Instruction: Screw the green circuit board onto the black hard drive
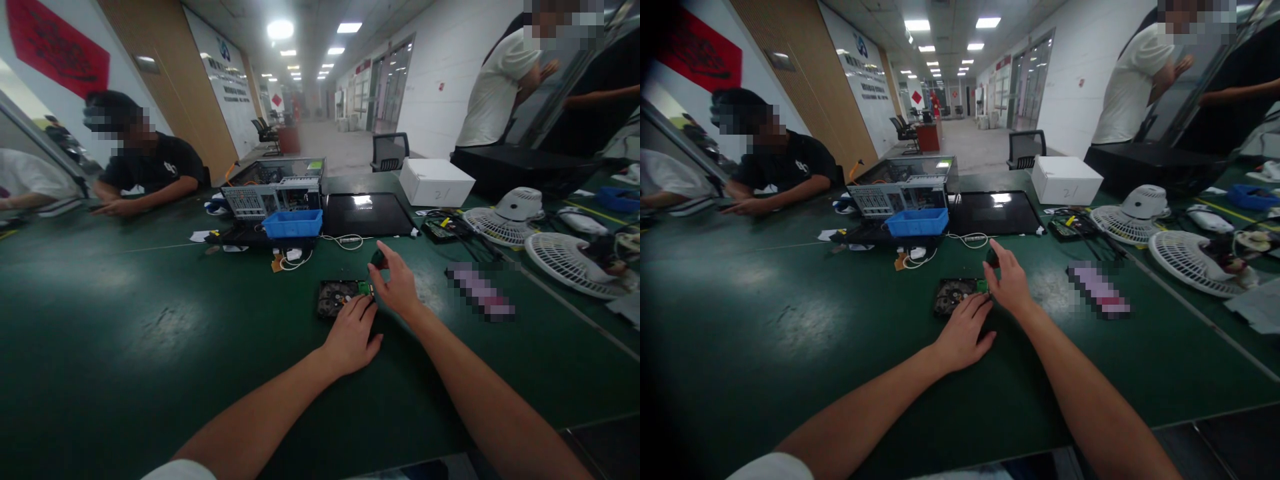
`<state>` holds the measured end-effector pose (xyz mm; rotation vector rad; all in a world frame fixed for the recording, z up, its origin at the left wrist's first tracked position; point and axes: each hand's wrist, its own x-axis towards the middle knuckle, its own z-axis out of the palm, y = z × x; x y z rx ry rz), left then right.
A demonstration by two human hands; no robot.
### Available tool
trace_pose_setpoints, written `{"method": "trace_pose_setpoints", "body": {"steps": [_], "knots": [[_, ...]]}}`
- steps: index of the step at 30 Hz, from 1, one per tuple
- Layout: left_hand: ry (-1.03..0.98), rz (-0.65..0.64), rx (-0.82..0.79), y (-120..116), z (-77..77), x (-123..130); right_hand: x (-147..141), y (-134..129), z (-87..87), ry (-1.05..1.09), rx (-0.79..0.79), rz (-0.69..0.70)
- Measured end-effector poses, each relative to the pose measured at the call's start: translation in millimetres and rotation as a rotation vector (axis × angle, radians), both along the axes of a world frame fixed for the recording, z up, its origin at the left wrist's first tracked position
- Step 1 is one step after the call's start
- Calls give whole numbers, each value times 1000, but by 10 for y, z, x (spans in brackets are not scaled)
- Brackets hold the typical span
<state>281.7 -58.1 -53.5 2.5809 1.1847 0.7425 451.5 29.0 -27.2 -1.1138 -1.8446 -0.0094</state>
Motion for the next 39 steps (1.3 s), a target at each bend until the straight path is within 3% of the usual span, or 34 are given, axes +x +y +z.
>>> {"method": "trace_pose_setpoints", "body": {"steps": [19,29,39], "knots": [[86,44,73,23,-83,37,15,-14,65,22,-18,-5],[40,-13,82,-262,164,95,19,13,-13,66,34,-59],[228,228,-67,-168,84,62,29,5,15,50,7,-26]]}}
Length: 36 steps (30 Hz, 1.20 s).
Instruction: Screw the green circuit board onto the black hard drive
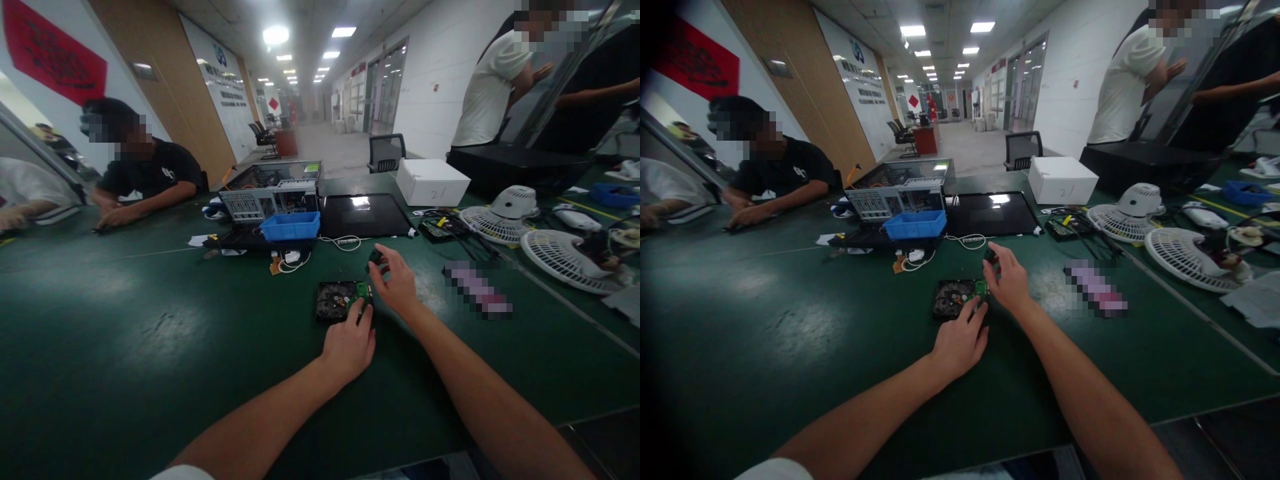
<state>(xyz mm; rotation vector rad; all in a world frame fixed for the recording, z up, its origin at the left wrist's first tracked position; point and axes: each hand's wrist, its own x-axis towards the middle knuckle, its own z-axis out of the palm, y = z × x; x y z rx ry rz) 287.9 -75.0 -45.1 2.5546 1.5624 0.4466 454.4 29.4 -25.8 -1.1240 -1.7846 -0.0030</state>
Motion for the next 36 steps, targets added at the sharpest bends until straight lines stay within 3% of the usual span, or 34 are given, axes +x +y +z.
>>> {"method": "trace_pose_setpoints", "body": {"steps": [5,16,23,36], "knots": [[15,-42,4,11,-13,11,-10,40,-63,69,50,-45],[-20,-26,57,33,-26,-32,-31,67,-105,162,79,47],[1,-21,67,75,-50,-45,-15,78,-97,137,117,-35],[77,-39,32,111,-35,-66,-5,39,-44,48,118,-18]]}}
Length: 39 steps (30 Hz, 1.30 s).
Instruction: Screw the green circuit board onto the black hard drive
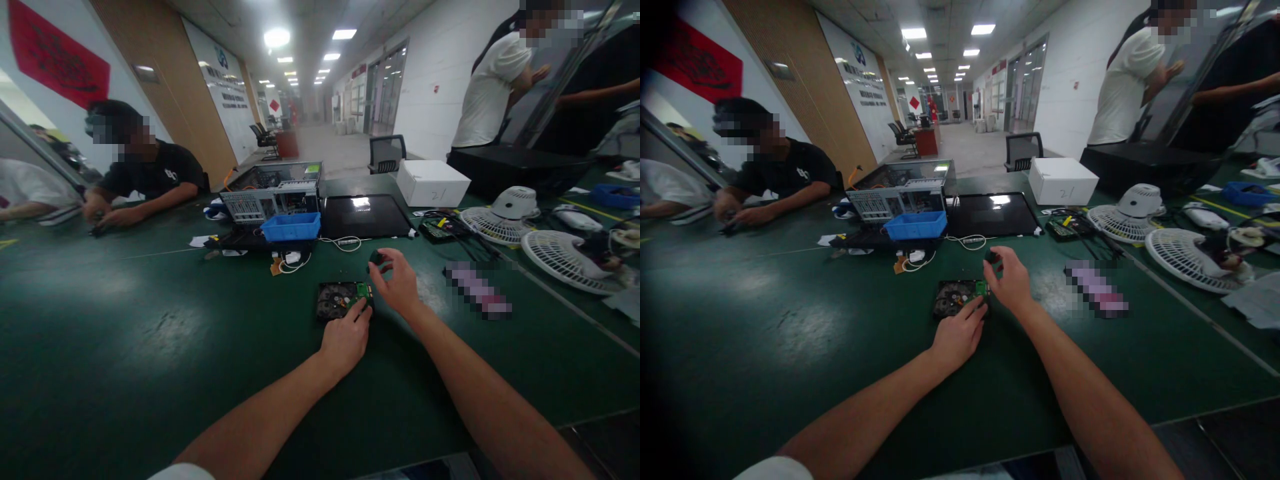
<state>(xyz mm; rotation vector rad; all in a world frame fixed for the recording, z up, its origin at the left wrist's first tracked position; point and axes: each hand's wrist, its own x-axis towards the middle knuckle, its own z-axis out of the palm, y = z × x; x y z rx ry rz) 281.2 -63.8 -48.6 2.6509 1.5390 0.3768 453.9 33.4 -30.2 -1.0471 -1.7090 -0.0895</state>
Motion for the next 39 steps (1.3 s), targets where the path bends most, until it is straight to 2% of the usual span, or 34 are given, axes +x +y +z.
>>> {"method": "trace_pose_setpoints", "body": {"steps": [5,10,18,30,36,39], "knots": [[16,-5,-18,26,-17,-11,16,9,4,-12,23,23],[18,-16,-23,24,0,-15,30,1,7,4,-20,34],[24,-5,-13,16,0,-18,10,-6,-21,-4,-33,1],[2,3,-12,9,4,-6,-15,5,-22,34,-45,106],[-8,-4,-4,10,-5,-17,-14,16,-47,43,-53,35],[-11,-10,-4,9,7,-16,-5,6,-31,6,-41,48]]}}
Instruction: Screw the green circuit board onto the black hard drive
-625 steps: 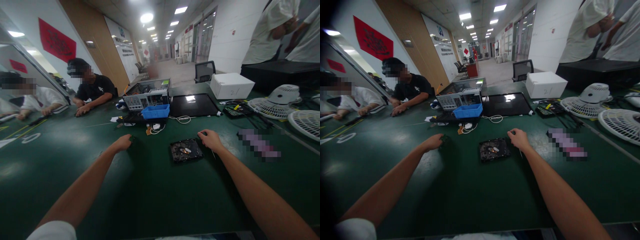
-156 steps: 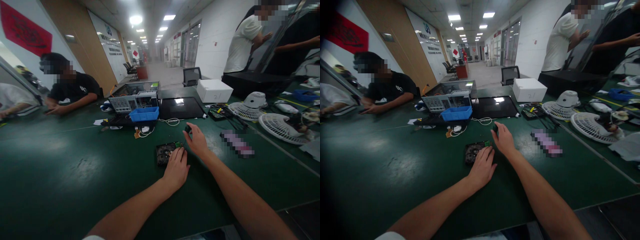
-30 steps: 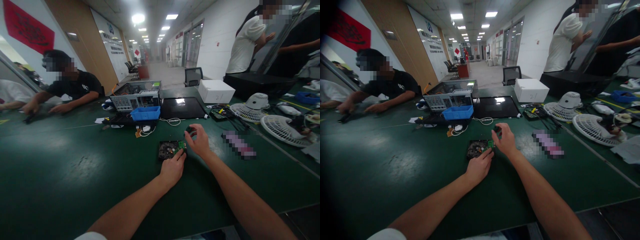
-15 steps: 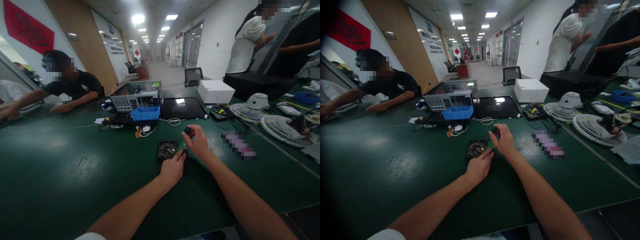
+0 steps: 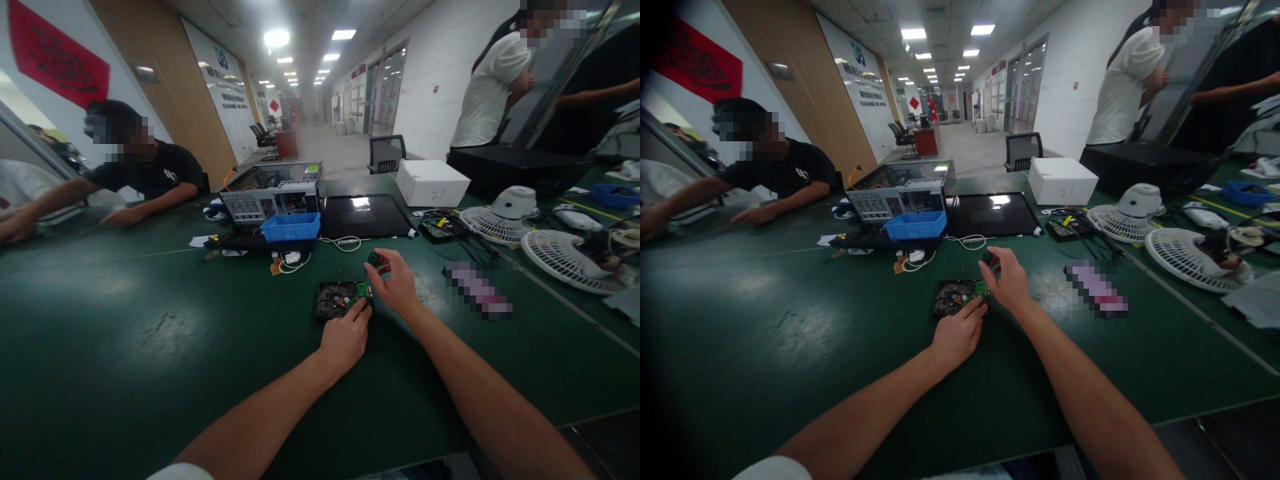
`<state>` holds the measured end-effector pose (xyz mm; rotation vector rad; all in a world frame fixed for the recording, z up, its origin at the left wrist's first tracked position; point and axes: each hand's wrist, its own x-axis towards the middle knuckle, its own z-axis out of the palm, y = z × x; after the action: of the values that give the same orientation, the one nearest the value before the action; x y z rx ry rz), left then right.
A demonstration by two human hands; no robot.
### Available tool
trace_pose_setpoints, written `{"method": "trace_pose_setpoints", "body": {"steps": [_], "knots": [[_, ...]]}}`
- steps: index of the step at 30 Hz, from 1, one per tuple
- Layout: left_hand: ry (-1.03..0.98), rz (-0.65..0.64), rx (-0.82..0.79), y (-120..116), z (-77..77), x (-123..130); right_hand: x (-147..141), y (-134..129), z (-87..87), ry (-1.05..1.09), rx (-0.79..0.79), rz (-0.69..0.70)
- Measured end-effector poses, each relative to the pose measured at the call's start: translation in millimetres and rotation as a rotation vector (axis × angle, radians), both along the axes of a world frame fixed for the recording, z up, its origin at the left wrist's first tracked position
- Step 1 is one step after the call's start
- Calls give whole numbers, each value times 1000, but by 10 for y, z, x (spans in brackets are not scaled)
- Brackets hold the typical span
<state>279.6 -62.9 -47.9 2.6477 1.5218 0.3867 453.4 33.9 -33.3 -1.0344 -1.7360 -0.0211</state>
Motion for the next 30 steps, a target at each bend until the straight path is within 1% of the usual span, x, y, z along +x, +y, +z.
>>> {"method": "trace_pose_setpoints", "body": {"steps": [3,6,12,18,21,30], "knots": [[-3,5,-8,-2,9,7,6,-7,22,-38,19,26],[-9,3,-4,-4,14,11,2,-4,39,-15,51,34],[-1,3,-6,-4,22,4,-4,13,42,26,138,-4],[-6,5,1,-1,13,11,15,-10,63,-26,157,-48],[1,19,-8,0,4,16,22,-23,84,-55,147,-41],[-35,4,26,2,-38,6,18,9,73,-4,173,-6]]}}
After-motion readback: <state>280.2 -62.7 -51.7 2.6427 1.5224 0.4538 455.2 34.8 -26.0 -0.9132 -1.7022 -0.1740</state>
